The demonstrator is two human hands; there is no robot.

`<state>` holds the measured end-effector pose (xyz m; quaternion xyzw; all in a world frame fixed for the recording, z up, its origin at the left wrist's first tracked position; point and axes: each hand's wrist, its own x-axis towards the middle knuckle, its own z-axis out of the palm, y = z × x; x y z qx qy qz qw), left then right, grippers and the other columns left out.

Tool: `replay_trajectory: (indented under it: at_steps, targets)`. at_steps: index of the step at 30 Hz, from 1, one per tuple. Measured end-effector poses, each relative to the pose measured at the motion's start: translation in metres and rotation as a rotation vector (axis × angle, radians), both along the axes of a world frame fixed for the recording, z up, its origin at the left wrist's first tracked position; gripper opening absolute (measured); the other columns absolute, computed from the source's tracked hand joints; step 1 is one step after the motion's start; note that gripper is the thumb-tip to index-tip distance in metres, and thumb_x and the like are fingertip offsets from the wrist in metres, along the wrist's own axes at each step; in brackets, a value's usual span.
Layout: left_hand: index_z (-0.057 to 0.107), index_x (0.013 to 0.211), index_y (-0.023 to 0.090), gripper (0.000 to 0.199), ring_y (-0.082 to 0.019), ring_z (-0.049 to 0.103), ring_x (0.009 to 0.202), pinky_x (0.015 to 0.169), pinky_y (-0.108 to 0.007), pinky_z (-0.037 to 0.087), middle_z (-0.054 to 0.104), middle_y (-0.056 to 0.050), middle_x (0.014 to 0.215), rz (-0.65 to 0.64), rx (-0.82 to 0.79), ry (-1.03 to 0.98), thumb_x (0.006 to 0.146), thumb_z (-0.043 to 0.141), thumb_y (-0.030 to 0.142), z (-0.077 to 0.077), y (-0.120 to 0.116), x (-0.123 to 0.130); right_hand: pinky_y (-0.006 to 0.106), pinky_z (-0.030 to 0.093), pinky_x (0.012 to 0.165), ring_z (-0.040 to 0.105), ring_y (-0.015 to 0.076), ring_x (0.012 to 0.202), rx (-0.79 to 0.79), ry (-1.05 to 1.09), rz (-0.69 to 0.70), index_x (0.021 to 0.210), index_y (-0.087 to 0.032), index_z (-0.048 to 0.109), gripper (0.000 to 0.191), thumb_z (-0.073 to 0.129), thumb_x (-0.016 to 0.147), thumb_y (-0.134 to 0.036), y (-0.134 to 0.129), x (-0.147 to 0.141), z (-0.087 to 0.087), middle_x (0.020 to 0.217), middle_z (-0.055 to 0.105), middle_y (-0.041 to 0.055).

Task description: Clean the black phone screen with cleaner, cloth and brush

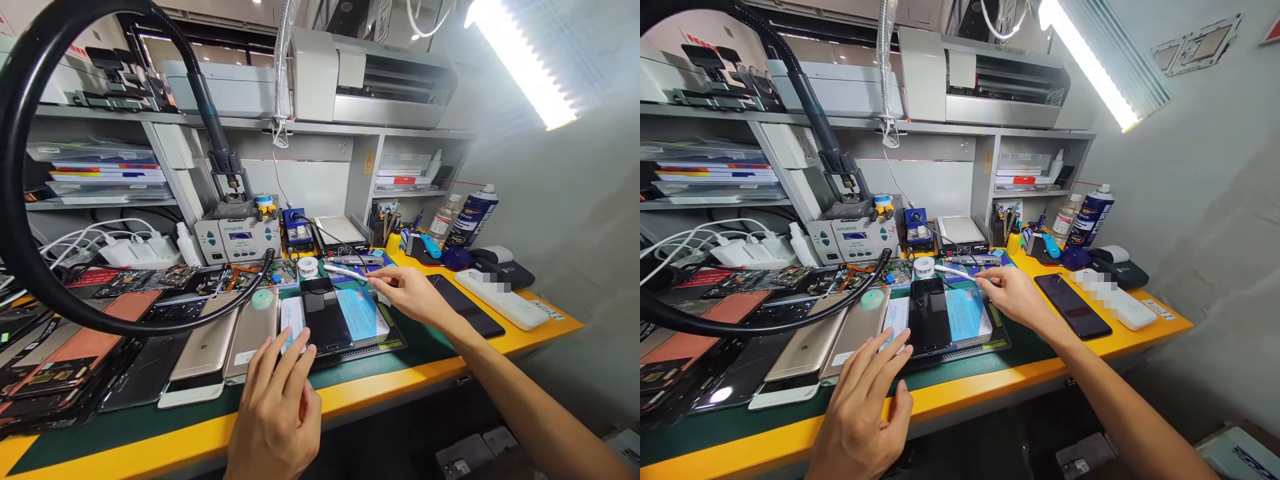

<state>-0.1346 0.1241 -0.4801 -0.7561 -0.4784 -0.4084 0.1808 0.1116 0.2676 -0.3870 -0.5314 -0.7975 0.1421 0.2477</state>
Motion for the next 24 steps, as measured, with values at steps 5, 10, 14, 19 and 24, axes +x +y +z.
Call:
replay_trajectory:
  at_steps: [5,10,14,19,24]
  targets:
    - [0.062,0.126,0.01,0.045,-0.034,0.052,0.135,0.11,-0.056,0.045,0.065,-0.014,0.138,-0.002,0.003,-0.022,0.084,0.056,-0.002,-0.001,0.0,0.0,0.027,0.047,0.06,0.066,0.021,0.072,-0.297,-0.007,0.358,0.1,-0.022,0.085,0.04,0.067,0.089,-0.056,-0.011,0.019,0.005,0.084,0.078,0.0053]
    - [0.062,0.126,0.01,0.045,-0.034,0.053,0.134,0.108,-0.055,0.046,0.066,-0.014,0.137,-0.005,0.006,-0.019,0.084,0.056,-0.002,0.0,0.0,-0.002,0.034,0.049,0.07,0.068,0.0288,0.086,0.045,0.039,-0.047,0.113,-0.018,0.081,0.04,0.06,0.094,-0.046,0.0,0.024,-0.008,0.102,0.077,0.0129]
    - [0.062,0.127,0.009,0.045,-0.034,0.052,0.135,0.108,-0.055,0.046,0.066,-0.015,0.137,-0.016,0.016,-0.014,0.084,0.055,-0.002,0.001,0.001,-0.001,0.032,0.048,0.067,0.068,0.0259,0.083,-0.01,0.096,-0.003,0.113,-0.02,0.081,0.042,0.059,0.095,-0.051,-0.005,0.03,-0.005,0.104,0.078,0.0102]
    - [0.062,0.126,0.008,0.043,-0.035,0.052,0.134,0.107,-0.055,0.046,0.066,-0.015,0.137,-0.02,0.033,-0.001,0.084,0.056,0.0,0.0,0.002,-0.001,0.03,0.052,0.073,0.071,0.0257,0.089,-0.217,0.071,0.262,0.103,-0.024,0.084,0.033,0.066,0.092,-0.05,-0.012,0.035,-0.005,0.103,0.08,0.0063]
    - [0.063,0.126,0.008,0.043,-0.035,0.053,0.134,0.106,-0.055,0.047,0.066,-0.015,0.137,-0.017,0.02,-0.008,0.085,0.055,0.0,-0.001,0.002,-0.001,0.035,0.051,0.075,0.069,0.0296,0.095,0.021,0.115,-0.001,0.111,-0.021,0.082,0.037,0.06,0.095,-0.046,-0.005,0.032,-0.013,0.114,0.077,0.0117]
